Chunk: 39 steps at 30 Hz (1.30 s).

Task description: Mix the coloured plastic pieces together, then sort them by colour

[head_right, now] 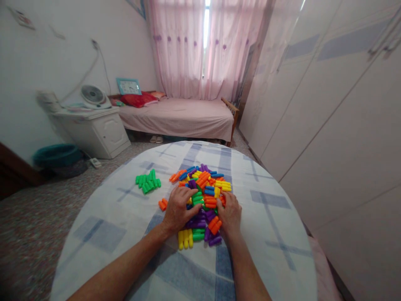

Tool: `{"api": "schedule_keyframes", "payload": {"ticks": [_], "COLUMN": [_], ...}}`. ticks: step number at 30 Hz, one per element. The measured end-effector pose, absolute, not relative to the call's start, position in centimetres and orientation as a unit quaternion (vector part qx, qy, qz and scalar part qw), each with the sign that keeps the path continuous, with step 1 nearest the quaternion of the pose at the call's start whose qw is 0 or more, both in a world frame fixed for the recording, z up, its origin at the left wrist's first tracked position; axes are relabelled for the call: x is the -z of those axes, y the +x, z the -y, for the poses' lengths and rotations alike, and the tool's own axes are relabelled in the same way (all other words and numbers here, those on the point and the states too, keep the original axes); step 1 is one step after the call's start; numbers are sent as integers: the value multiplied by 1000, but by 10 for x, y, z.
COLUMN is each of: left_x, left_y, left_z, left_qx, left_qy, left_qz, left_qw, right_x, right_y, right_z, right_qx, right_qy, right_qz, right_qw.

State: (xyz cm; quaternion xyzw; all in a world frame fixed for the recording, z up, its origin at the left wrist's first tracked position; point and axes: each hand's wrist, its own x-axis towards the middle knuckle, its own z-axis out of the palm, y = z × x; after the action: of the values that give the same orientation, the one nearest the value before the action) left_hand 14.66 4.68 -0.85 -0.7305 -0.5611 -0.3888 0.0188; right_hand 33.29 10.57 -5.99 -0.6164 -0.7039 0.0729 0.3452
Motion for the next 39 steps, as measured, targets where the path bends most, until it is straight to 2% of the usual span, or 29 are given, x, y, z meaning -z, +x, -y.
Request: {"api": "schedule_keyframes", "payload": {"ticks": [6,11,15,20,26,32,39], "left_x": [-3,8,33,55,33,9,17], "left_y": [81,-2,-38,-42,-14,34,51], "left_z": [-52,-51,-49,-54,-71,-107,-131], "left_qx": [346,292,281,326,354,277,186], "left_qy": [-680,-556,-494,-529,-561,-702,-666], "left_qz": [635,760,814,781,737,655,722], "left_qw": [118,166,121,63,131,49,-25], "right_x": [63,65,66,68,71,71,70], "right_y": [335,337,337,338,341,342,342], "right_z": [-107,-109,-108,-110,-114,-114,-114], "right_qx": [-72,-69,-68,-78,-82,-83,-69], "right_qy": [-614,-619,-619,-610,-599,-598,-596], "right_qz": [705,709,709,712,715,715,723], "right_qw": [347,331,332,338,351,352,344]}}
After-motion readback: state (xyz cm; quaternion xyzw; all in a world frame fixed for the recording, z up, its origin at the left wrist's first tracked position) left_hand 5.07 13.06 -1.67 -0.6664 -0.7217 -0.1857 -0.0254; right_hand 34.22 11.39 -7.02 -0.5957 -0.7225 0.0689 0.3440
